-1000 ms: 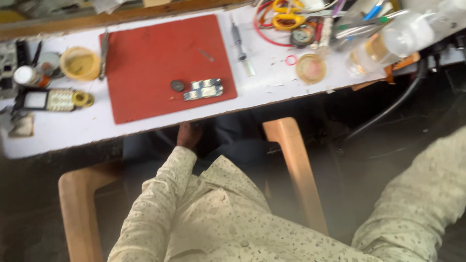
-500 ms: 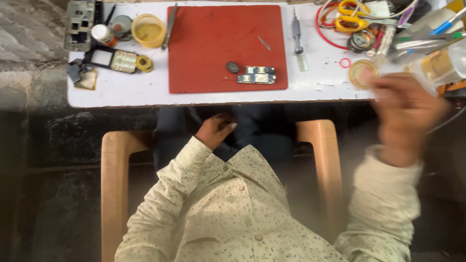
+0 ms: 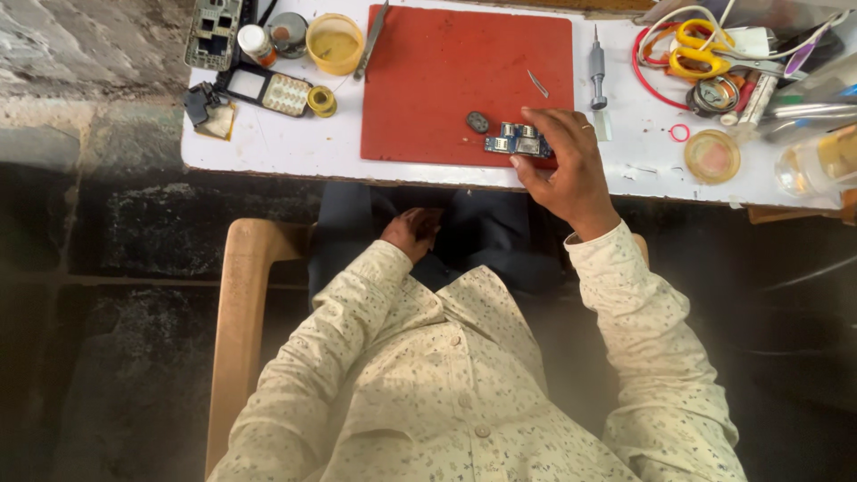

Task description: The person sits at a repair bench and uses a soldering iron to work on a small circuit board placed on a red mat, holding the board with one hand while applying the iron with the other. They then pick up a phone housing, fit the board and a white component into it, and press the parts together by hand.

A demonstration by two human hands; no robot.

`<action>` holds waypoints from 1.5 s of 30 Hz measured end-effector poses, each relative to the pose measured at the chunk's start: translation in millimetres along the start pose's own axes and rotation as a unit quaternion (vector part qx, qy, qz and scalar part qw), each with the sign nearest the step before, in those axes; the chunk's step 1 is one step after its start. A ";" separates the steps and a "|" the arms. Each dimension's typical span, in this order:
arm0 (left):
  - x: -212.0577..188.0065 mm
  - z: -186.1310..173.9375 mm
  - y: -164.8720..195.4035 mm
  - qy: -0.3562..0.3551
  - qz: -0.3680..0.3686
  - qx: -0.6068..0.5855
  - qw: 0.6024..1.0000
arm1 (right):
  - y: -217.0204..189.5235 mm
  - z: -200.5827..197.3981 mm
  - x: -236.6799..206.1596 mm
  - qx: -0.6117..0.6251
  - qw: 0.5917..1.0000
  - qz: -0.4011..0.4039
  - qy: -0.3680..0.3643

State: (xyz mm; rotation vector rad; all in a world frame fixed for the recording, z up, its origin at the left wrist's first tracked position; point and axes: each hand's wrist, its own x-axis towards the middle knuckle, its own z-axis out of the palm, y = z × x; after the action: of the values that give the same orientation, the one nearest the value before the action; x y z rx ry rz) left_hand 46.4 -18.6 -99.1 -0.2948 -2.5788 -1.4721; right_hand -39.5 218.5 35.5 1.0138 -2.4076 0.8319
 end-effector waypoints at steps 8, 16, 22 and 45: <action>0.7 3.4 1.0 0.012 0.011 0.022 1.000 | 8.1 5.4 -7.6 0.008 0.999 -0.032 0.016; -0.9 3.1 3.1 0.000 -0.018 0.023 1.000 | 16.8 0.7 -11.9 0.168 0.984 0.039 0.048; -4.4 3.3 0.6 0.002 -0.010 0.042 0.999 | 24.1 -1.7 -13.1 0.283 0.954 0.076 0.062; 22.7 -216.8 -31.3 0.404 -0.098 0.281 0.865 | 26.8 -5.6 -11.8 0.371 0.911 0.148 0.103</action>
State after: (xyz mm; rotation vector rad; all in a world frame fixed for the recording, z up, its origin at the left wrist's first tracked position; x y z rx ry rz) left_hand 25.1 -219.1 -10.6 0.5572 -2.1835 -0.5840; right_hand -50.9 243.2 23.2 0.7313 -2.1007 1.9523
